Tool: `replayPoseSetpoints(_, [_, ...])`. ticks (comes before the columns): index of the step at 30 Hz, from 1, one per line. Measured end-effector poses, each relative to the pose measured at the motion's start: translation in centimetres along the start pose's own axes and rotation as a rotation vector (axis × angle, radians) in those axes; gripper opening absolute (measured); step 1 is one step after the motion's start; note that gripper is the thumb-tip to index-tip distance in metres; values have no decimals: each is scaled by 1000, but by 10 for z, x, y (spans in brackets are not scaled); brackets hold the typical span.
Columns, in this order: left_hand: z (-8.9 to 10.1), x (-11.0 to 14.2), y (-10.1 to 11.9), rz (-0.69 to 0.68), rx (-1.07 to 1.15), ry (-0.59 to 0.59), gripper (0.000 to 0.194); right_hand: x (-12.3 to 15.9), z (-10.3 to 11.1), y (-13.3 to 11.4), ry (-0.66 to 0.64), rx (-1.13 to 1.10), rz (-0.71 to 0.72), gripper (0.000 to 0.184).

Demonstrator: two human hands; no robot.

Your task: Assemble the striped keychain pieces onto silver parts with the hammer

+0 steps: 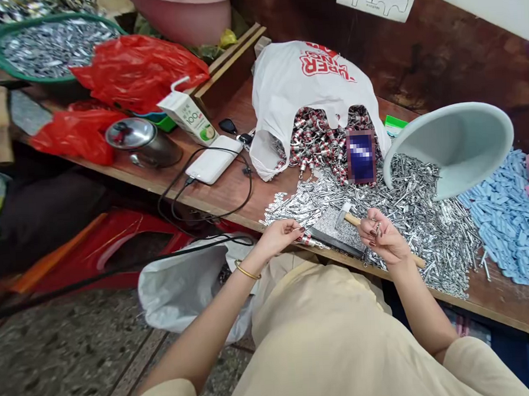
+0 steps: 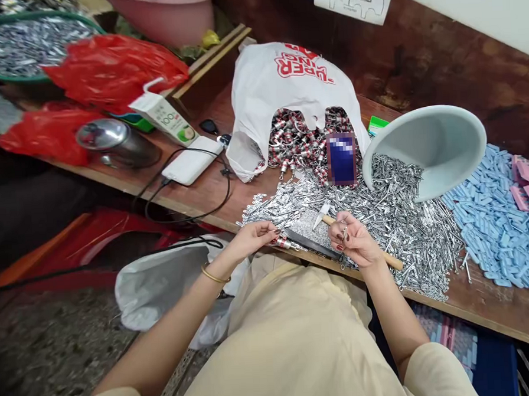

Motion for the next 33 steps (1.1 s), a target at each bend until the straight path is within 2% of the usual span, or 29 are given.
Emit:
replayPoseSetpoints(4, [0,-2,-3,-5,-76,15,20,-5,-5,5,9,-35,7,43])
replayPoseSetpoints(7, [1,-5,-4,2,-173,28,14,-19,-13,16,30,-6,-74,33])
replayPoseSetpoints(9, [1,-7,-5,10,-204,22,12,-34,-24,24,-8,83,-141,27])
replayPoseSetpoints(11, [0,-8,-6,16,-197,8,11,-50,-39,30,-85,256,-159,23])
replayPoseSetpoints(14, [-1,-9,-8,29,-165,5,9,-73,-58,33,-192,645,-69,18])
replayPoseSetpoints(16, [-2,-10,-9,40,-140,6,7,-82,-66,34,-239,870,9,15])
replayPoseSetpoints(19, [-2,-10,-10,35,-109,7,6,-85,-68,40,-273,1037,84,19])
replayPoseSetpoints(27, [-2,-12,-12,-15,-132,30,5,-72,-64,56,-109,1045,193,15])
replayPoseSetpoints(33, [-2,-10,-9,-22,-75,4,7,-74,-67,58,-113,1077,172,15])
Point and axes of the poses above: each hand's wrist, its own x-axis away from the middle knuckle, its own z-axis out of the back of the hand, y = z × x, the point moved 4 cm from there along -x, towards the middle knuckle, and after that the axes turned 7 degrees about -y, right-handed, at the moved point
